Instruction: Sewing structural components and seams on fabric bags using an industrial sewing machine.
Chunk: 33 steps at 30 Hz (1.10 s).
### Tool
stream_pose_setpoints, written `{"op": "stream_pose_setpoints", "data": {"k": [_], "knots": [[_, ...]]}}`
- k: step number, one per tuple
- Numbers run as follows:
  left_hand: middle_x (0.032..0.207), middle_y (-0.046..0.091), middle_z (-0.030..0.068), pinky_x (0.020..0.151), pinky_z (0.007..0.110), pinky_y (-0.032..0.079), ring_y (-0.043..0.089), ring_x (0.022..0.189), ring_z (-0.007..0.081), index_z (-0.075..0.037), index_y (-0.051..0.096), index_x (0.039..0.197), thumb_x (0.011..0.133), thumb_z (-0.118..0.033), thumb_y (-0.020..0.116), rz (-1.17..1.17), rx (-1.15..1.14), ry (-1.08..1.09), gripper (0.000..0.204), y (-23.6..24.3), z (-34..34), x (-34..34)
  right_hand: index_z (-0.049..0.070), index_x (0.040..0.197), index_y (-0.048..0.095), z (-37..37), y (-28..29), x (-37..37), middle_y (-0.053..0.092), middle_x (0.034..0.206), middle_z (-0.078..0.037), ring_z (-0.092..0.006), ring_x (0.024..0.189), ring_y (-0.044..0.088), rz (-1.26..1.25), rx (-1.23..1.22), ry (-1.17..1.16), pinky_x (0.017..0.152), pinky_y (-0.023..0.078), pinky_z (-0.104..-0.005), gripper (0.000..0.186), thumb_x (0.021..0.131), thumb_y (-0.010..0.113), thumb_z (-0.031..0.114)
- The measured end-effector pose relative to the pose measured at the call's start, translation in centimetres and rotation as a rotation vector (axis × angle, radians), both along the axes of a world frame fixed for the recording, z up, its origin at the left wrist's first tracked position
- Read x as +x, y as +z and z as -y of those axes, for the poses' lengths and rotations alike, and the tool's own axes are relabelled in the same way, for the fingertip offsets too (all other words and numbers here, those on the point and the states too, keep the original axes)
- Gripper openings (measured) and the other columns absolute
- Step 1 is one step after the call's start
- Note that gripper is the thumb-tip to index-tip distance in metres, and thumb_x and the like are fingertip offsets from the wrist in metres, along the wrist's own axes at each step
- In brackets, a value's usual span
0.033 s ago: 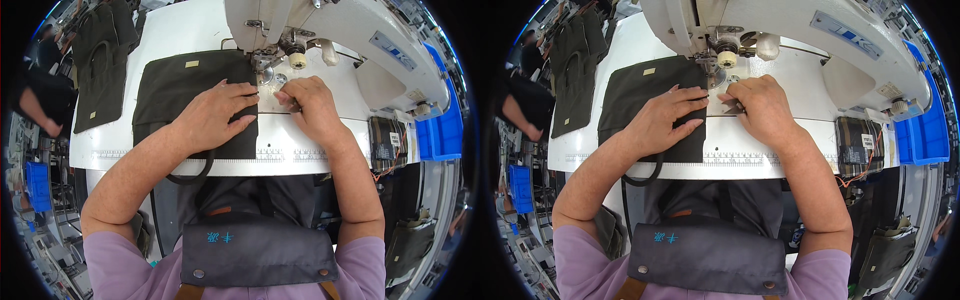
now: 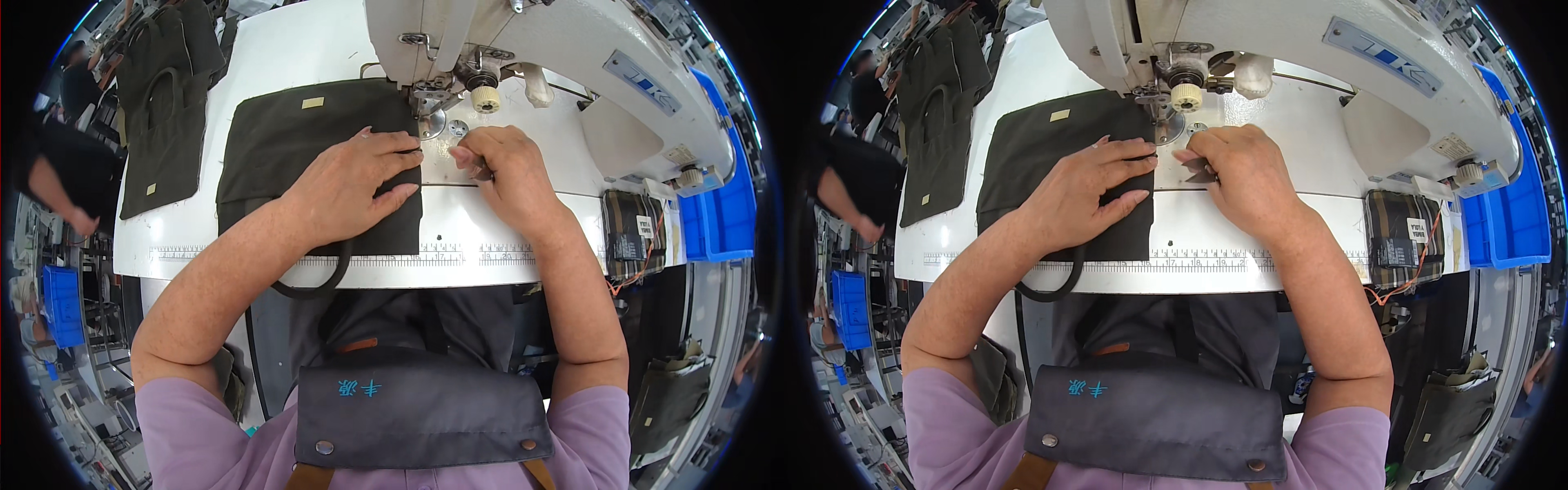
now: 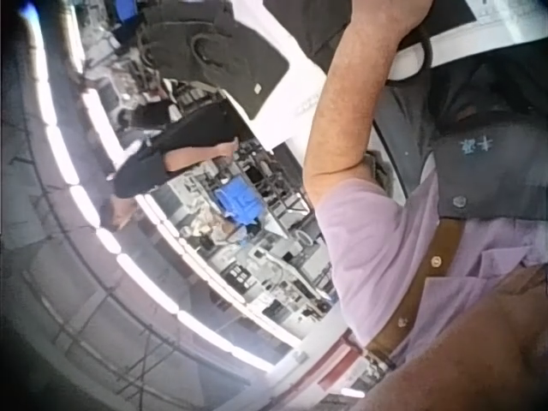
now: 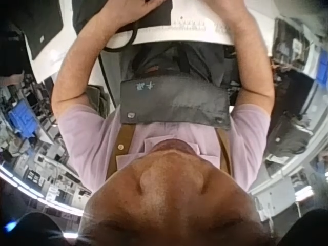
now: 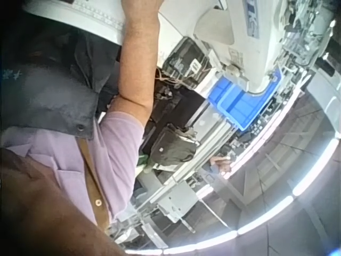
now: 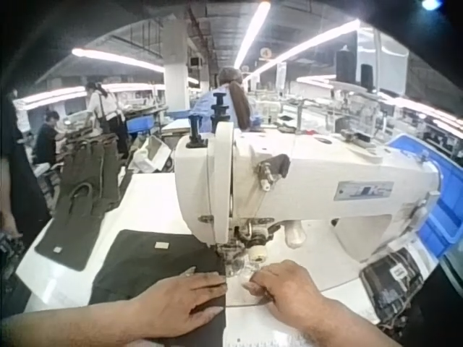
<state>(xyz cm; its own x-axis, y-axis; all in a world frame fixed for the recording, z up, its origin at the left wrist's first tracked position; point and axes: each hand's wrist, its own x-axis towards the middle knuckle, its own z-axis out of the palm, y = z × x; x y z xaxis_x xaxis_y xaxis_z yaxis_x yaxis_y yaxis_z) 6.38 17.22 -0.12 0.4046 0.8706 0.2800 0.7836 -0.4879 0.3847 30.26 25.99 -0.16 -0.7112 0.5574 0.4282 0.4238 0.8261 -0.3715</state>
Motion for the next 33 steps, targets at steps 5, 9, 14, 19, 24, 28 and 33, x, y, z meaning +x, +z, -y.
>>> {"op": "stream_pose_setpoints", "data": {"k": [5, 9, 14, 19, 24, 28, 33], "knots": [[0.133, 0.064, 0.0127, 0.106, 0.043, 0.051, 0.064, 0.119, 0.0318, -0.004, 0.070, 0.125, 0.094, -0.019, 0.070, -0.015, 0.050, -0.017, 0.035, 0.0, -2.2, -0.5, 0.003, 0.098, 0.065, -0.1, -0.4, 0.1, 0.070, 0.088, -0.012, -0.0326, 0.078, 0.069, -0.041, -0.104, -0.061, 0.073, 0.054, -0.0445, 0.025, 0.075, 0.066, -0.008], [0.127, 0.065, 0.0107, 0.095, 0.039, 0.055, 0.066, 0.112, 0.0307, -0.002, 0.071, 0.124, 0.094, -0.019, 0.071, -0.050, 0.044, 0.027, 0.035, 0.3, -3.4, -0.5, 0.005, 0.102, 0.067, -0.3, -0.3, 0.2, 0.071, 0.090, -0.011, -0.0314, 0.081, 0.071, -0.004, -0.052, -0.066, 0.072, 0.055, -0.0434, 0.027, 0.077, 0.067, -0.006], [0.128, 0.066, 0.0099, 0.103, 0.043, 0.053, 0.065, 0.115, 0.0290, -0.006, 0.072, 0.123, 0.092, -0.020, 0.072, -0.125, 0.047, 0.062, 0.034, 0.9, -3.3, -0.7, 0.007, 0.103, 0.068, -0.3, -0.5, 0.3, 0.072, 0.091, -0.010, -0.0312, 0.081, 0.071, 0.005, -0.032, -0.083, 0.073, 0.055, -0.0434, 0.028, 0.077, 0.069, -0.003], [0.124, 0.070, 0.0078, 0.110, 0.047, 0.050, 0.067, 0.112, 0.0264, -0.008, 0.075, 0.118, 0.091, -0.018, 0.072, -0.168, 0.159, 0.071, 0.028, 0.7, -1.6, -0.8, 0.012, 0.109, 0.072, 0.6, 0.2, -0.1, 0.069, 0.086, -0.008, -0.0303, 0.079, 0.070, 0.004, -0.027, 0.041, 0.070, 0.055, -0.0433, 0.029, 0.080, 0.073, 0.008], [0.112, 0.073, 0.0053, 0.107, 0.045, 0.052, 0.070, 0.107, 0.0229, -0.005, 0.077, 0.107, 0.087, -0.012, 0.071, -0.255, 0.294, 0.037, 0.022, 1.0, -2.3, 0.2, 0.015, 0.109, 0.077, 0.5, 0.1, -0.2, 0.065, 0.080, -0.005, -0.0277, 0.073, 0.068, 0.129, 0.055, 0.127, 0.064, 0.054, -0.0406, 0.031, 0.077, 0.077, 0.014], [0.105, 0.074, 0.0064, 0.103, 0.043, 0.054, 0.071, 0.102, 0.0232, -0.004, 0.077, 0.101, 0.082, -0.009, 0.071, -0.455, 0.261, -0.007, 0.021, 1.5, -2.5, 0.8, 0.017, 0.107, 0.079, 0.6, -0.4, -0.2, 0.064, 0.078, -0.002, -0.0260, 0.069, 0.067, 0.140, 0.167, 0.117, 0.060, 0.052, -0.0404, 0.031, 0.076, 0.079, 0.017], [0.098, 0.074, 0.0073, 0.095, 0.041, 0.057, 0.072, 0.093, 0.0255, -0.003, 0.076, 0.097, 0.079, -0.008, 0.070, -0.476, 0.271, -0.052, 0.020, 1.5, -2.5, 0.8, 0.018, 0.106, 0.079, 0.7, -0.2, -0.3, 0.064, 0.077, -0.002, -0.0259, 0.069, 0.067, 0.166, 0.170, 0.097, 0.060, 0.052, -0.0403, 0.031, 0.075, 0.079, 0.018]]}}
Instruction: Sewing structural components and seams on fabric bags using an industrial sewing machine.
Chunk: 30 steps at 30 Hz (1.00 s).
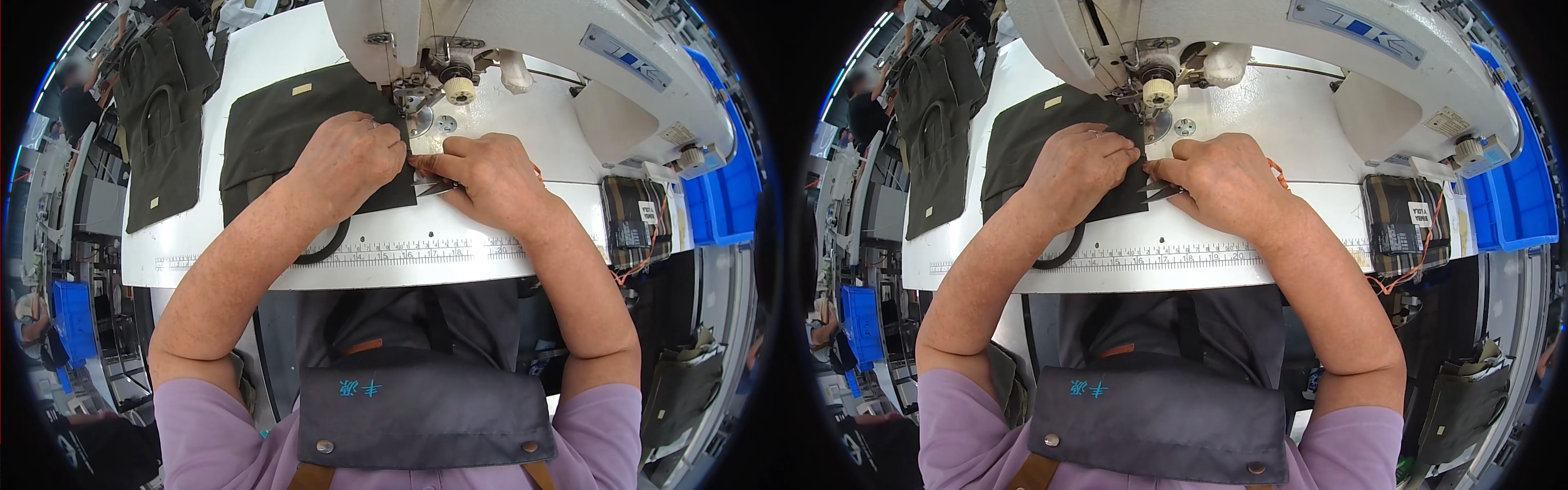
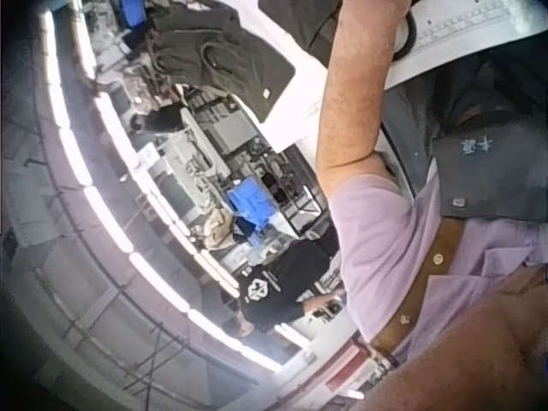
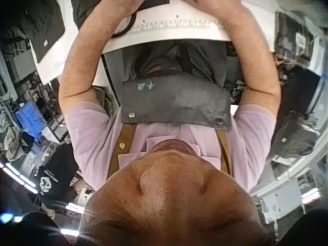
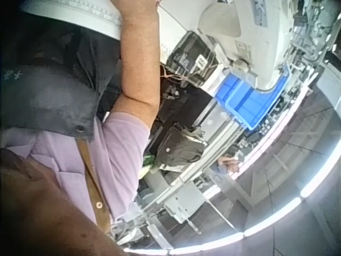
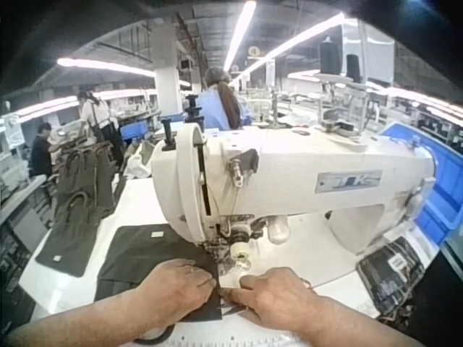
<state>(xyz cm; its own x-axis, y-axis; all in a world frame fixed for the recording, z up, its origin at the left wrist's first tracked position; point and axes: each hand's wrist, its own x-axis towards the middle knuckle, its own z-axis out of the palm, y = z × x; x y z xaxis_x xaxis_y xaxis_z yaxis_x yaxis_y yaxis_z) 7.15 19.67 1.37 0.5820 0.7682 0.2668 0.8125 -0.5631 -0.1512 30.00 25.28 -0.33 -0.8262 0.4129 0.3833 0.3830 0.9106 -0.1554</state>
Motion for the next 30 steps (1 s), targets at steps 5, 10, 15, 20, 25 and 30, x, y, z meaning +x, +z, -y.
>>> {"op": "stream_pose_setpoints", "data": {"k": [5, 10, 15, 20, 25, 30], "knots": [[0.101, 0.074, 0.0084, 0.087, 0.041, 0.057, 0.071, 0.092, 0.0273, -0.001, 0.076, 0.097, 0.081, -0.009, 0.071, 0.096, -0.065, 0.025, 0.018, -0.4, 0.2, -0.3, 0.017, 0.106, 0.079, -0.1, -0.3, 0.0, 0.064, 0.077, -0.002, -0.0263, 0.070, 0.067, -0.019, -0.003, 0.022, 0.061, 0.052, -0.0407, 0.031, 0.075, 0.079, 0.020], [0.118, 0.070, 0.0121, 0.095, 0.043, 0.056, 0.069, 0.105, 0.0307, 0.002, 0.074, 0.109, 0.087, -0.014, 0.072, 0.335, -0.241, 0.149, 0.028, -0.3, 2.6, 0.9, 0.017, 0.105, 0.079, -0.1, -0.2, 0.2, 0.065, 0.077, -0.002, -0.0266, 0.072, 0.068, -0.012, -0.046, -0.007, 0.064, 0.053, -0.0417, 0.029, 0.077, 0.077, 0.020], [0.139, 0.060, 0.0155, 0.118, 0.052, 0.040, 0.060, 0.127, 0.0333, 0.002, 0.067, 0.128, 0.093, -0.020, 0.070, 0.391, -0.140, 0.206, 0.042, -1.9, 3.7, 1.3, 0.015, 0.112, 0.077, 0.0, -0.2, -0.1, 0.066, 0.080, -0.004, -0.0269, 0.074, 0.069, -0.066, -0.099, -0.034, 0.064, 0.054, -0.0419, 0.036, 0.077, 0.078, 0.021], [0.138, 0.062, 0.0150, 0.117, 0.051, 0.041, 0.058, 0.132, 0.0308, 0.002, 0.069, 0.126, 0.095, -0.023, 0.068, 0.406, -0.121, 0.196, 0.039, -2.2, 3.4, 0.5, 0.013, 0.121, 0.073, 0.3, 0.1, -0.5, 0.067, 0.083, -0.005, -0.0268, 0.074, 0.069, -0.004, -0.053, -0.049, 0.064, 0.054, -0.0408, 0.043, 0.079, 0.078, 0.022], [0.139, 0.064, 0.0123, 0.117, 0.051, 0.042, 0.055, 0.136, 0.0264, 0.000, 0.070, 0.124, 0.097, -0.024, 0.065, 0.389, -0.141, 0.183, 0.037, -2.2, 3.1, 0.2, 0.016, 0.121, 0.073, 0.3, -0.2, -0.7, 0.065, 0.082, -0.004, -0.0262, 0.071, 0.069, 0.030, -0.007, -0.064, 0.063, 0.054, -0.0405, 0.042, 0.080, 0.077, 0.023], [0.137, 0.066, 0.0118, 0.117, 0.052, 0.042, 0.058, 0.135, 0.0273, -0.001, 0.072, 0.123, 0.094, -0.014, 0.068, 0.424, -0.129, 0.196, 0.032, -2.2, 2.2, 0.1, 0.018, 0.124, 0.072, 0.1, 0.0, -1.1, 0.064, 0.084, -0.005, -0.0256, 0.071, 0.069, 0.069, 0.009, -0.113, 0.062, 0.054, -0.0404, 0.044, 0.081, 0.077, 0.025]]}}
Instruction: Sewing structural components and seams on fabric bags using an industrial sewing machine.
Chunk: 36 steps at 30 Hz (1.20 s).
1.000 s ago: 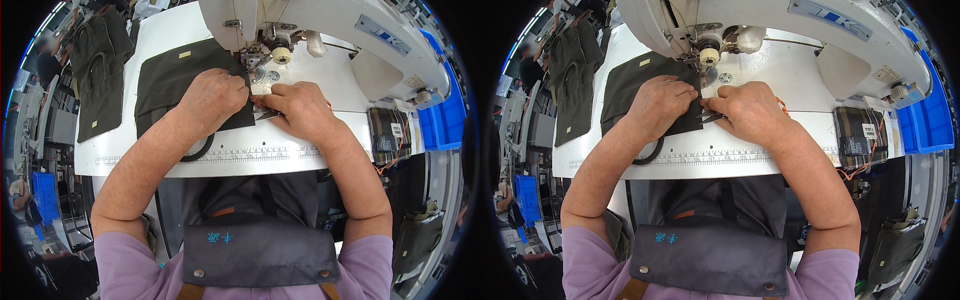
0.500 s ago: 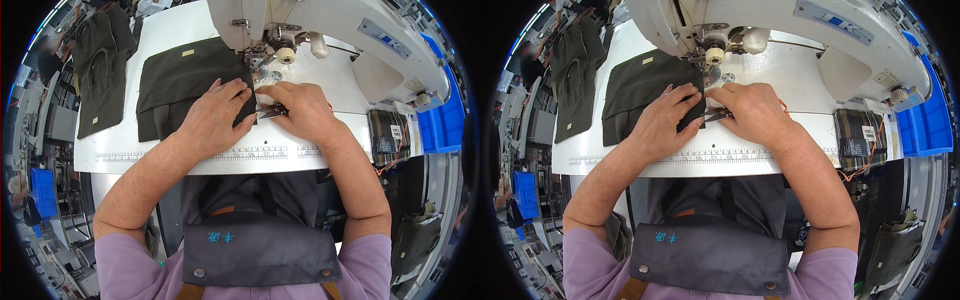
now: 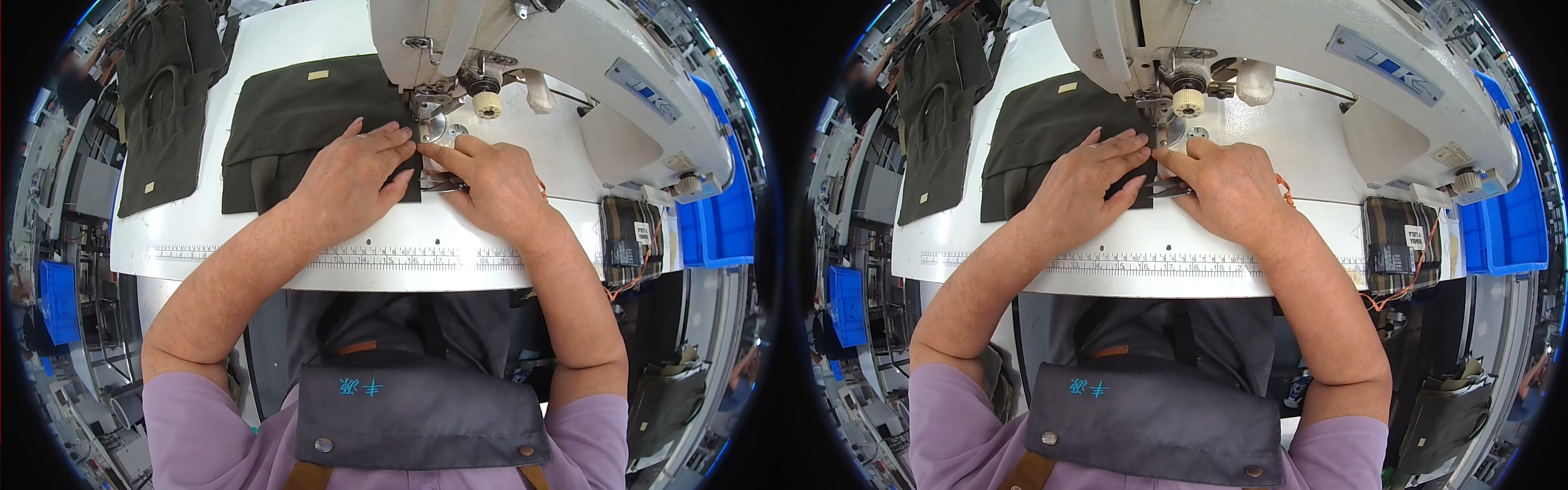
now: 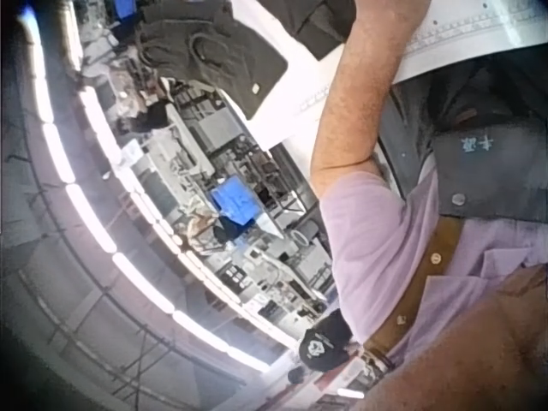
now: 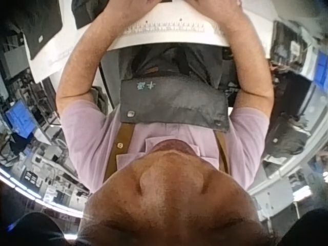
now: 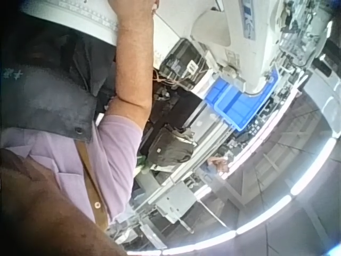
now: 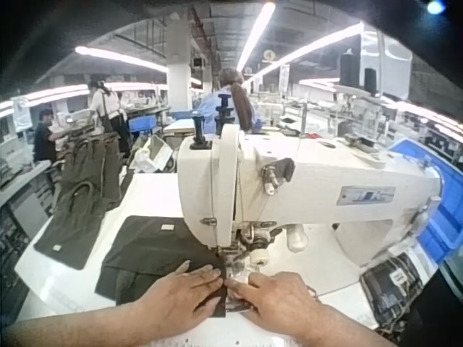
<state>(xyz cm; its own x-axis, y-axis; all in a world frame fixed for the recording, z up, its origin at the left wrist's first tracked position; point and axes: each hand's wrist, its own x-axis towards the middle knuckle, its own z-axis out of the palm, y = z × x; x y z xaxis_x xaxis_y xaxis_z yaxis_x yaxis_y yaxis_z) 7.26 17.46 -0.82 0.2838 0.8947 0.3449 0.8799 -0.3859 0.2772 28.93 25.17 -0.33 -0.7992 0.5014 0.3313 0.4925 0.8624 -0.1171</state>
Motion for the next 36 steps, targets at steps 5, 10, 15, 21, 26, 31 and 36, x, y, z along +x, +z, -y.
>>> {"op": "stream_pose_setpoints", "data": {"k": [5, 10, 15, 21, 26, 31, 36], "knots": [[0.135, 0.067, 0.0139, 0.117, 0.052, 0.042, 0.059, 0.133, 0.0279, 0.000, 0.072, 0.123, 0.093, -0.011, 0.066, 0.012, 0.006, -0.013, 0.032, -0.3, -1.8, -1.1, 0.018, 0.127, 0.070, -0.1, 0.2, 0.0, 0.063, 0.088, -0.006, -0.0255, 0.073, 0.069, 0.036, 0.020, -0.037, 0.062, 0.054, -0.0408, 0.048, 0.081, 0.077, 0.025], [0.130, 0.069, 0.0173, 0.116, 0.052, 0.043, 0.061, 0.130, 0.0308, 0.001, 0.072, 0.122, 0.093, -0.011, 0.065, -0.013, 0.053, -0.017, 0.032, -0.3, -3.6, -1.5, 0.017, 0.128, 0.069, -0.1, 0.1, 0.1, 0.063, 0.089, -0.006, -0.0258, 0.074, 0.069, 0.013, -0.010, -0.043, 0.063, 0.054, -0.0413, 0.049, 0.080, 0.077, 0.023], [0.115, 0.074, 0.0193, 0.114, 0.049, 0.045, 0.068, 0.114, 0.0350, 0.002, 0.074, 0.112, 0.091, -0.010, 0.066, 0.009, 0.060, 0.005, 0.026, 0.1, -5.3, -2.0, 0.016, 0.125, 0.069, -0.3, 0.1, 0.4, 0.064, 0.090, -0.005, -0.0269, 0.076, 0.070, 0.004, -0.046, -0.057, 0.066, 0.055, -0.0421, 0.046, 0.079, 0.076, 0.020], [0.133, 0.068, 0.0138, 0.119, 0.049, 0.040, 0.060, 0.129, 0.0280, -0.004, 0.073, 0.121, 0.098, -0.021, 0.058, -0.066, -0.063, -0.015, 0.032, 0.1, -6.2, -3.1, 0.015, 0.120, 0.070, -0.7, 0.0, 0.6, 0.067, 0.092, -0.005, -0.0274, 0.080, 0.071, -0.008, -0.070, -0.060, 0.068, 0.055, -0.0430, 0.043, 0.078, 0.076, 0.016], [0.130, 0.069, 0.0151, 0.120, 0.050, 0.038, 0.061, 0.127, 0.0304, -0.001, 0.072, 0.122, 0.095, -0.014, 0.060, -0.039, 0.012, 0.000, 0.032, -0.3, -5.7, -2.8, 0.015, 0.117, 0.072, -1.2, 0.1, 0.7, 0.068, 0.091, -0.005, -0.0276, 0.081, 0.071, -0.054, -0.059, -0.034, 0.069, 0.056, -0.0423, 0.039, 0.078, 0.075, 0.014], [0.146, 0.059, 0.0130, 0.120, 0.056, 0.034, 0.052, 0.140, 0.0291, -0.003, 0.068, 0.130, 0.094, -0.009, 0.061, -0.017, -0.028, -0.007, 0.037, -0.7, -0.4, -3.5, 0.015, 0.115, 0.072, -2.0, -0.7, 1.1, 0.070, 0.092, -0.007, -0.0309, 0.082, 0.070, -0.147, -0.108, -0.052, 0.072, 0.056, -0.0437, 0.035, 0.080, 0.072, 0.012], [0.145, 0.061, 0.0093, 0.122, 0.059, 0.029, 0.048, 0.144, 0.0279, -0.007, 0.065, 0.135, 0.096, -0.017, 0.066, 0.092, -0.204, -0.133, 0.040, 1.0, 9.6, -2.9, 0.013, 0.115, 0.071, -1.7, -0.4, 1.0, 0.071, 0.095, -0.009, -0.0329, 0.082, 0.069, -0.156, -0.144, -0.030, 0.074, 0.055, -0.0440, 0.035, 0.080, 0.072, 0.010]]}}
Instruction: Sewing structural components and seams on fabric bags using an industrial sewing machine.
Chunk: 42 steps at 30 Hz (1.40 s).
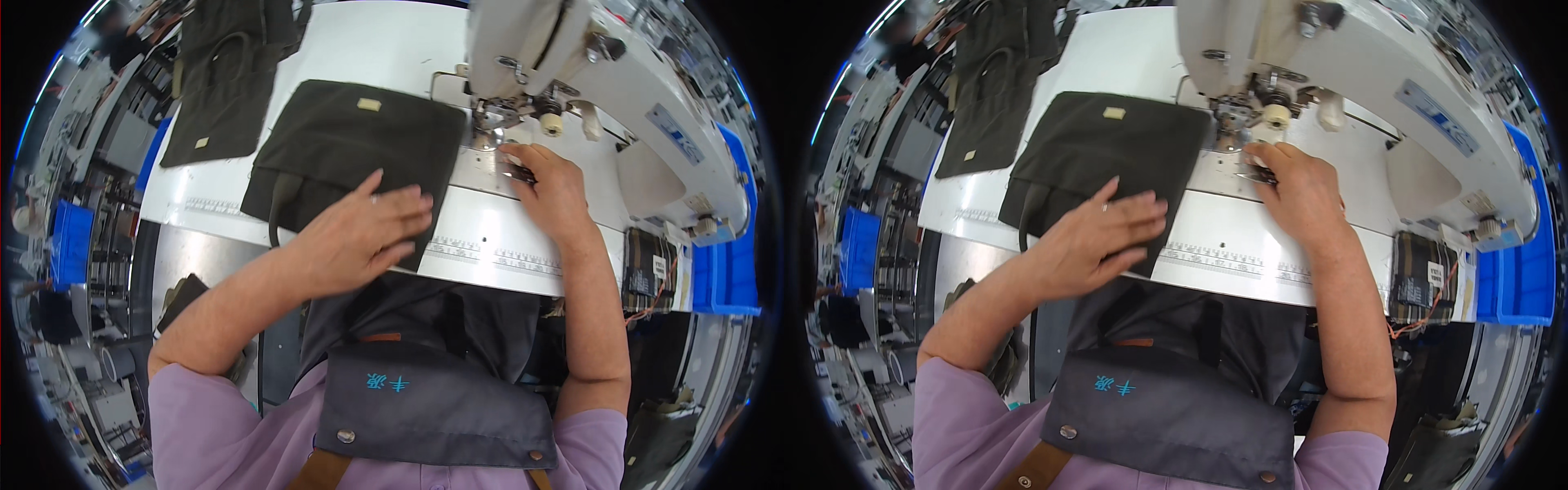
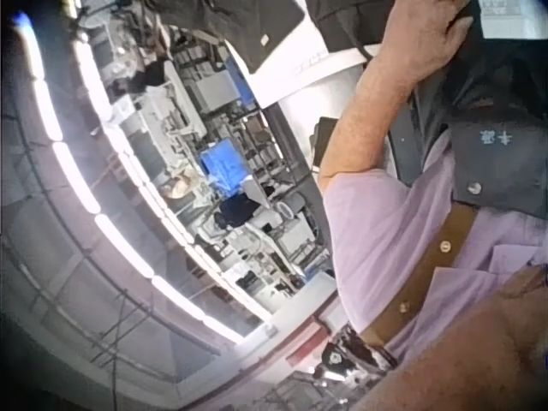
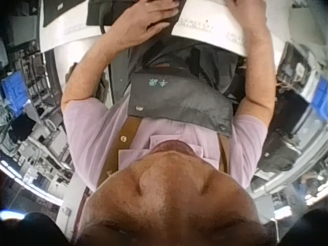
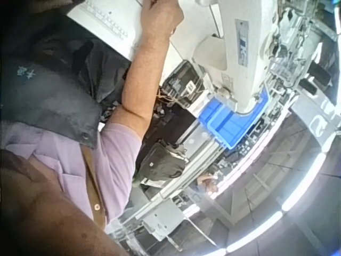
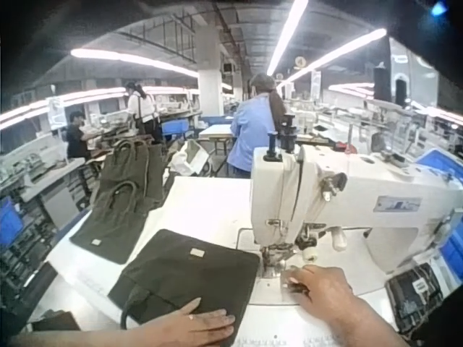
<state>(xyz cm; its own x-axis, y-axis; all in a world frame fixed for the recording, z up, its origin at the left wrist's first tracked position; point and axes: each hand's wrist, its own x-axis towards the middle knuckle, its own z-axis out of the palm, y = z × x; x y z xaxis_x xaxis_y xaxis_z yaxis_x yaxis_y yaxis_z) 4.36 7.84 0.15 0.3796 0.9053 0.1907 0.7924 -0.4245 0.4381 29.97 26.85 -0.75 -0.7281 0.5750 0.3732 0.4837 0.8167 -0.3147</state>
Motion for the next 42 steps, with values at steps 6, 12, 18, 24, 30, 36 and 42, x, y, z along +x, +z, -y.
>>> {"op": "stream_pose_setpoints", "data": {"k": [6, 12, 18, 24, 30, 36, 42], "knots": [[0.126, 0.071, 0.0108, 0.109, 0.040, 0.048, 0.068, 0.116, 0.0244, -0.003, 0.073, 0.120, 0.087, -0.012, 0.080, 0.299, 0.156, 0.570, 0.034, 2.5, 8.6, -5.2, 0.012, 0.119, 0.070, 0.2, -0.1, 0.6, 0.072, 0.101, -0.011, -0.0346, 0.086, 0.070, -0.008, 0.002, -0.011, 0.077, 0.056, -0.0428, 0.041, 0.080, 0.072, 0.004], [0.094, 0.068, 0.0014, 0.076, 0.024, 0.049, 0.063, 0.083, 0.0108, -0.009, 0.070, 0.109, 0.099, -0.032, 0.072, 1.160, 0.087, 1.218, 0.024, -5.8, 16.8, -8.1, 0.012, 0.121, 0.069, 0.3, -0.2, 0.4, 0.071, 0.101, -0.013, -0.0350, 0.087, 0.069, -0.021, -0.016, 0.020, 0.078, 0.055, -0.0419, 0.044, 0.079, 0.069, -0.001], [0.107, 0.071, 0.0065, 0.080, 0.031, 0.054, 0.069, 0.101, 0.0159, -0.006, 0.061, 0.125, 0.102, -0.035, 0.065, 1.430, -0.225, 0.923, 0.037, -5.0, 14.8, -3.8, 0.008, 0.123, 0.072, -0.6, -1.3, 0.8, 0.073, 0.102, -0.016, -0.0221, 0.084, 0.070, -0.049, -0.110, -0.069, 0.080, 0.054, -0.0321, 0.038, 0.087, 0.066, -0.002], [0.113, 0.067, 0.0102, 0.082, 0.037, 0.061, 0.073, 0.096, 0.0230, -0.005, 0.051, 0.132, 0.103, -0.016, 0.064, 1.673, -0.177, 0.764, 0.034, -2.8, 15.4, -3.3, 0.001, 0.128, 0.069, -1.9, -1.6, 1.6, 0.074, 0.115, -0.014, -0.0168, 0.104, 0.068, -0.026, -0.222, -0.067, 0.094, 0.050, -0.0301, 0.027, 0.103, 0.058, 0.008], [0.098, 0.063, 0.0052, 0.068, 0.032, 0.060, 0.068, 0.076, 0.0159, -0.004, 0.058, 0.128, 0.103, -0.030, 0.066, 1.588, 0.084, 1.044, 0.037, -4.6, 25.6, -8.4, -0.001, 0.129, 0.067, -2.9, -2.3, 1.6, 0.073, 0.115, -0.016, -0.0191, 0.106, 0.068, 0.006, -0.219, -0.070, 0.097, 0.050, -0.0306, 0.028, 0.105, 0.055, 0.008], [0.098, 0.066, 0.0010, 0.067, 0.028, 0.056, 0.065, 0.078, 0.0116, -0.007, 0.062, 0.123, 0.102, -0.020, 0.068, 1.754, 0.237, 1.012, 0.025, -7.6, 39.9, -16.0, -0.001, 0.128, 0.068, -2.5, -1.8, 1.7, 0.073, 0.115, -0.016, -0.0196, 0.105, 0.068, 0.025, -0.164, -0.088, 0.096, 0.051, -0.0318, 0.028, 0.105, 0.055, 0.008], [0.115, 0.070, 0.0031, 0.102, 0.028, 0.049, 0.066, 0.108, 0.0146, -0.005, 0.064, 0.129, 0.105, -0.011, 0.062, 1.094, 0.495, 1.242, 0.025, -7.1, 42.6, -20.0, 0.002, 0.129, 0.068, -1.8, -1.5, 1.1, 0.074, 0.108, -0.013, -0.0148, 0.091, 0.063, 0.082, -0.160, -0.159, 0.084, 0.051, -0.0292, 0.028, 0.105, 0.056, 0.009]]}}
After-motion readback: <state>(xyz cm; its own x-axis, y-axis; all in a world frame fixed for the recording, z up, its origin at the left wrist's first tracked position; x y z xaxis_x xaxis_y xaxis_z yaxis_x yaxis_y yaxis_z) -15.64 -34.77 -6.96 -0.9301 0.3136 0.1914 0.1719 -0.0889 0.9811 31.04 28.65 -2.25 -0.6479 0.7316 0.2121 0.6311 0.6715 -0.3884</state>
